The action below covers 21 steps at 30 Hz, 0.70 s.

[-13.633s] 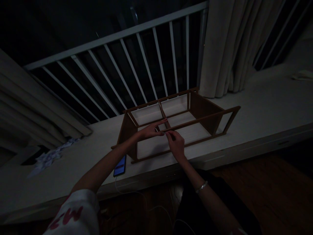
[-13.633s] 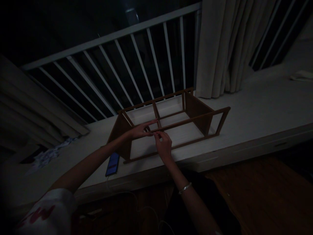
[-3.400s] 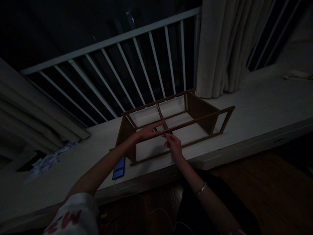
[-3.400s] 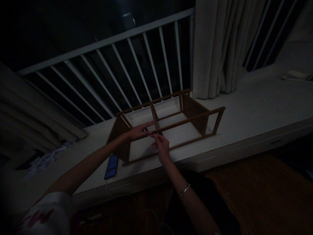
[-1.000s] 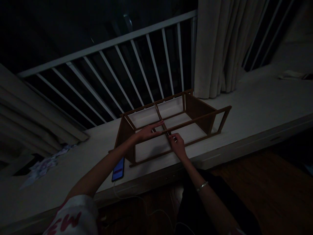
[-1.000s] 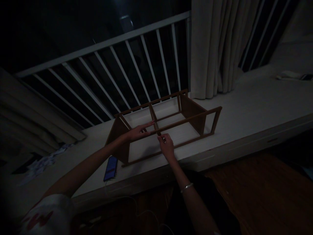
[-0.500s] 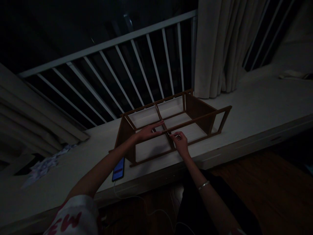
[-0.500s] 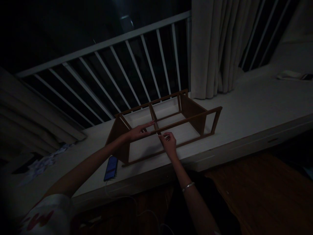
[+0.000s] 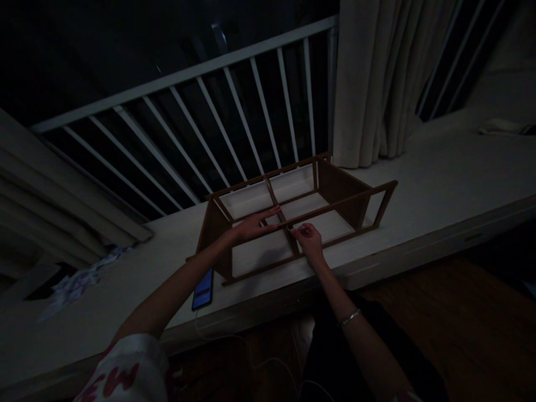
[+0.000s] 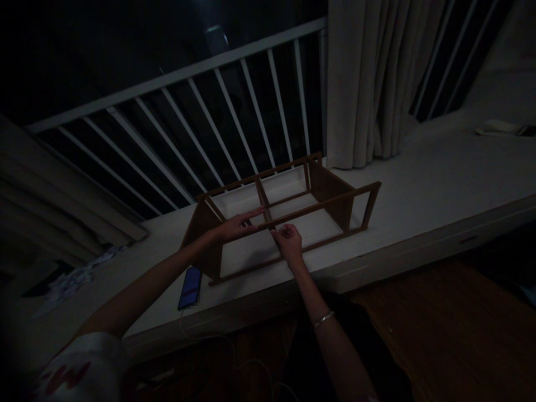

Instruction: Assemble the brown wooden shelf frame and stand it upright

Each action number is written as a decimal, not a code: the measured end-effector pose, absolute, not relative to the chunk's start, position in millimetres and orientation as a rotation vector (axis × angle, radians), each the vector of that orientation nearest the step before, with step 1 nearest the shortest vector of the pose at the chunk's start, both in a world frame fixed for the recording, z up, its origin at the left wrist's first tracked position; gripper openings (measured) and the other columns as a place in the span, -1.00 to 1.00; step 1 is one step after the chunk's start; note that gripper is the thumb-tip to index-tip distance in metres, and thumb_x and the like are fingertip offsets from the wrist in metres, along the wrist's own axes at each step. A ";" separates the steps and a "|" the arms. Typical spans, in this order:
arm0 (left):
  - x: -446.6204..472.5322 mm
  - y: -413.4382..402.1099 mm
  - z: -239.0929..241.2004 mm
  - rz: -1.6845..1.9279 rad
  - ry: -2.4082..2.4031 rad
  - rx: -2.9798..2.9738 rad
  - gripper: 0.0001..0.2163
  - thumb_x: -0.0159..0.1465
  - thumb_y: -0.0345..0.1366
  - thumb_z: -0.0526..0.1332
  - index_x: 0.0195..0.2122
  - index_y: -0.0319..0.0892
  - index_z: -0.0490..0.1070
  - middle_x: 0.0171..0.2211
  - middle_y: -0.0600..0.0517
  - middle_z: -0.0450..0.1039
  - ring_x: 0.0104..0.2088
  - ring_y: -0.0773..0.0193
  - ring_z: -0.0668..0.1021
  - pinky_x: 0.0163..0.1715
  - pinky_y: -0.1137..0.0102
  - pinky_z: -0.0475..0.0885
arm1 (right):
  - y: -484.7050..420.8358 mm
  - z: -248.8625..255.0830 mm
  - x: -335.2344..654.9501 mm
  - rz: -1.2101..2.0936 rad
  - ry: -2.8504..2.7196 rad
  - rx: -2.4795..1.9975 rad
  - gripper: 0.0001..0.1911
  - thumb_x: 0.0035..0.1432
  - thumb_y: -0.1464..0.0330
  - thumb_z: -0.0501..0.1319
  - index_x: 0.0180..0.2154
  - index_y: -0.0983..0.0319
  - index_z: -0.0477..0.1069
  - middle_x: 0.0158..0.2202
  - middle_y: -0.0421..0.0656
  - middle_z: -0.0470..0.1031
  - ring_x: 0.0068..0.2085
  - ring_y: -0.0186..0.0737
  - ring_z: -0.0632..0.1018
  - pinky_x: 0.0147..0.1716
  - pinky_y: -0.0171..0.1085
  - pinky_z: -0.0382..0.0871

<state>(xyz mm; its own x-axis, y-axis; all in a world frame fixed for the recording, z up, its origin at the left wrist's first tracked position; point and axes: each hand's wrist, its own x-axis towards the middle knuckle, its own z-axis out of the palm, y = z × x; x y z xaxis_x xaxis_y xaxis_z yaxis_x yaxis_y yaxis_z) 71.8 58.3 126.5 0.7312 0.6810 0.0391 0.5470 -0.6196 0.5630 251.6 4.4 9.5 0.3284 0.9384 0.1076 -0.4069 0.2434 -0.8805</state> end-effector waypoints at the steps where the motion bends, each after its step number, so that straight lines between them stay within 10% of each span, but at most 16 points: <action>1: 71.9 58.3 126.5 0.337 0.936 2.403 -0.39 0.14 0.02 0.11 0.20 0.05 -0.01 0.28 0.06 -0.13 0.24 0.07 0.13 0.03 0.22 0.28 | 4.0 10.2 251.5 1.046 -0.741 -0.870 -0.54 -0.29 0.18 0.39 -0.37 0.19 0.24 -0.51 -0.29 0.36 -0.47 -0.37 0.39 -0.43 -0.34 0.29; 21: 72.4 58.7 124.9 0.349 0.897 2.382 -0.40 0.16 -0.02 0.11 0.21 0.04 -0.03 0.28 0.04 -0.14 0.21 0.04 0.18 -0.08 0.27 0.34 | -4.9 11.2 238.3 0.983 -0.720 -0.909 -0.63 -0.15 0.09 0.29 -0.42 0.27 0.38 -0.47 -0.21 0.43 -0.46 -0.36 0.40 -0.52 -0.39 0.22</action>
<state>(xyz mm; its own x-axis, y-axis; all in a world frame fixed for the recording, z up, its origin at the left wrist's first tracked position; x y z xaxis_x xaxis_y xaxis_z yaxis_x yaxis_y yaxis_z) 72.4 58.7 124.9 0.7419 0.6691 0.0427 0.5221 -0.6165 0.5893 238.3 -4.9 11.2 0.3901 0.9147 0.1055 -0.3769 0.2632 -0.8881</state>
